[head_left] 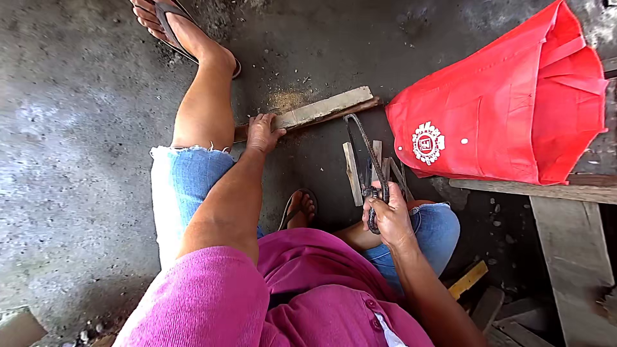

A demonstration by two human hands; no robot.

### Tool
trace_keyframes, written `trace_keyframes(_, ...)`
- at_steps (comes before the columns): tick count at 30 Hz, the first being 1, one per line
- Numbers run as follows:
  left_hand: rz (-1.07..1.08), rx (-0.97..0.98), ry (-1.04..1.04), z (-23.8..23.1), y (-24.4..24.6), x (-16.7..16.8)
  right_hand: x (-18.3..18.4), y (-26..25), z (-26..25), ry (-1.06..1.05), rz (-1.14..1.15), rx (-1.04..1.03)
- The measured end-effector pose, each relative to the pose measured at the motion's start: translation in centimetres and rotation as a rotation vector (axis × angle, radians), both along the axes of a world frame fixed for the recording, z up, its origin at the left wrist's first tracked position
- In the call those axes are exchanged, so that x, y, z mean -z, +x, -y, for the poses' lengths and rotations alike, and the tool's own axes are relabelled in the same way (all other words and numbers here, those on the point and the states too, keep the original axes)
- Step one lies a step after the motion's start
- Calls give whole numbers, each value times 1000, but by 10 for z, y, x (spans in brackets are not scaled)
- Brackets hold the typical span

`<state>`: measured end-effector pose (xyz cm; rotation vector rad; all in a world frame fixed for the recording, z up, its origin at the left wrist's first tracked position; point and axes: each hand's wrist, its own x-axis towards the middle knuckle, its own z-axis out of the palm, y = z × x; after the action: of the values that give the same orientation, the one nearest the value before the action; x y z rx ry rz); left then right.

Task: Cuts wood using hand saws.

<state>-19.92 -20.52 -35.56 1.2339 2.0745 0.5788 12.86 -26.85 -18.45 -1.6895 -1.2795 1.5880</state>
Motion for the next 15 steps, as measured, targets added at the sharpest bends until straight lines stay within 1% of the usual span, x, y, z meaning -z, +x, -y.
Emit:
trace_keyframes(4,-5,-11,-4,0,0,3,-8,0,-3,-21,-12,37)
trace_keyframes(7,-6,-23,-20,-1,-1,2,-13,5,12,82,72,6)
trace_keyframes(10,-18,-4,-44,-4,-4,1,-10,10,24,273,121,-89)
trace_keyframes(12,-39,-1,-69,-3,-2,-1,-6,10,20,371,108,-192)
trace_keyframes(15,-93,15,-99,-6,-2,-9,0,-7,5,369,120,-321)
